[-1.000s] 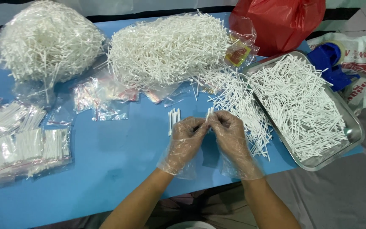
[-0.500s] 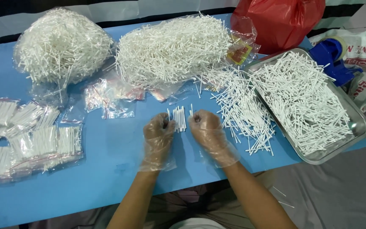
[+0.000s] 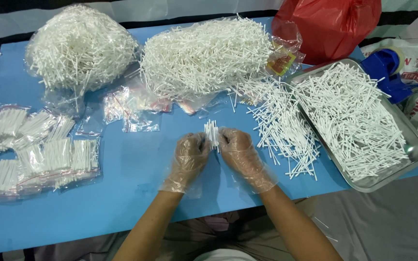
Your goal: The person counts out small groups of cotton swabs by hand and places them into plastic bags.
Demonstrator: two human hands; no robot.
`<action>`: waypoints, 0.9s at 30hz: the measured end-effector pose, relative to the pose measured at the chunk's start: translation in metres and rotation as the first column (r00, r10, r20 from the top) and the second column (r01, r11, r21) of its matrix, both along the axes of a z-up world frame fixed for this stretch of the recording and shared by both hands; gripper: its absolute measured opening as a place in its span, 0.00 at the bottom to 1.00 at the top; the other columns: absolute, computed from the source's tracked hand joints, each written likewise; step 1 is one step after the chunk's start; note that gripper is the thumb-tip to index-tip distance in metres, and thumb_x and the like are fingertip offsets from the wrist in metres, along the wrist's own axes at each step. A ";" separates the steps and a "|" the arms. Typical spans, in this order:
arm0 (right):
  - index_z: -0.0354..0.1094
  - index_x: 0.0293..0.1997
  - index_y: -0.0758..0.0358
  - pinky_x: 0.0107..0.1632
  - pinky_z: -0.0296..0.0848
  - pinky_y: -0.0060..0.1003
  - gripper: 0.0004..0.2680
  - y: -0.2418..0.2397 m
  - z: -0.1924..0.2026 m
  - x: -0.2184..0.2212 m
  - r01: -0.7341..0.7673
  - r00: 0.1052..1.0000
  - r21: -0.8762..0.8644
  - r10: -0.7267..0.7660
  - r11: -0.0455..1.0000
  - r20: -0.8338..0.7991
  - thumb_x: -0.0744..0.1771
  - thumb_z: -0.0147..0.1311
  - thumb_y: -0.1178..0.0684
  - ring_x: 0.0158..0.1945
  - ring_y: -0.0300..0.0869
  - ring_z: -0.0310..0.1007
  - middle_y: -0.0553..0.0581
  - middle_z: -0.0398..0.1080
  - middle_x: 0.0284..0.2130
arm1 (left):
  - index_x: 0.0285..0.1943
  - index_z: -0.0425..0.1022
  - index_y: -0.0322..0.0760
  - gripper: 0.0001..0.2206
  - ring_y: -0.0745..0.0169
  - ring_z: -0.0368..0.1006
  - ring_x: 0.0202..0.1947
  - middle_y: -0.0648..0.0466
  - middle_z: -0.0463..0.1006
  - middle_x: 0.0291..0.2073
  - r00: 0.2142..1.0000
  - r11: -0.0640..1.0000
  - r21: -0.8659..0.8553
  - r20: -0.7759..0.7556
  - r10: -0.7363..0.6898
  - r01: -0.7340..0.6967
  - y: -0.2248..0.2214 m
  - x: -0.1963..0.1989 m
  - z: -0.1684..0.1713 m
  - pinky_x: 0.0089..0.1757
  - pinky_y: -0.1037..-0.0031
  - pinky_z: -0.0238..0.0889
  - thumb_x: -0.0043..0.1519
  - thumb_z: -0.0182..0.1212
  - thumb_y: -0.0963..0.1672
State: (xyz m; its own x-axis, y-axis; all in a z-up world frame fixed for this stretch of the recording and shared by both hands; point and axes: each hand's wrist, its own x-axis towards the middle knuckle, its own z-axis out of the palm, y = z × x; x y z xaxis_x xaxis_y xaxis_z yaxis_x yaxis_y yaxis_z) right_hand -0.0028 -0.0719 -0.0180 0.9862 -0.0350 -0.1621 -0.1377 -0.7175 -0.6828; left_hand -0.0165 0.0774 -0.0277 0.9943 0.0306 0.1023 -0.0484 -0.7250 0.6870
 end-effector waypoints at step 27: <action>0.80 0.44 0.58 0.39 0.79 0.51 0.09 -0.008 0.036 -0.009 -0.053 0.997 0.165 0.043 0.985 0.060 0.68 0.54 0.49 0.42 0.60 0.80 0.64 0.80 0.33 | 0.77 0.54 0.44 0.53 0.45 0.72 0.59 0.46 0.79 0.53 0.900 0.961 0.104 -0.389 -0.198 0.256 0.017 0.007 0.072 0.58 0.57 0.66 0.42 0.83 0.52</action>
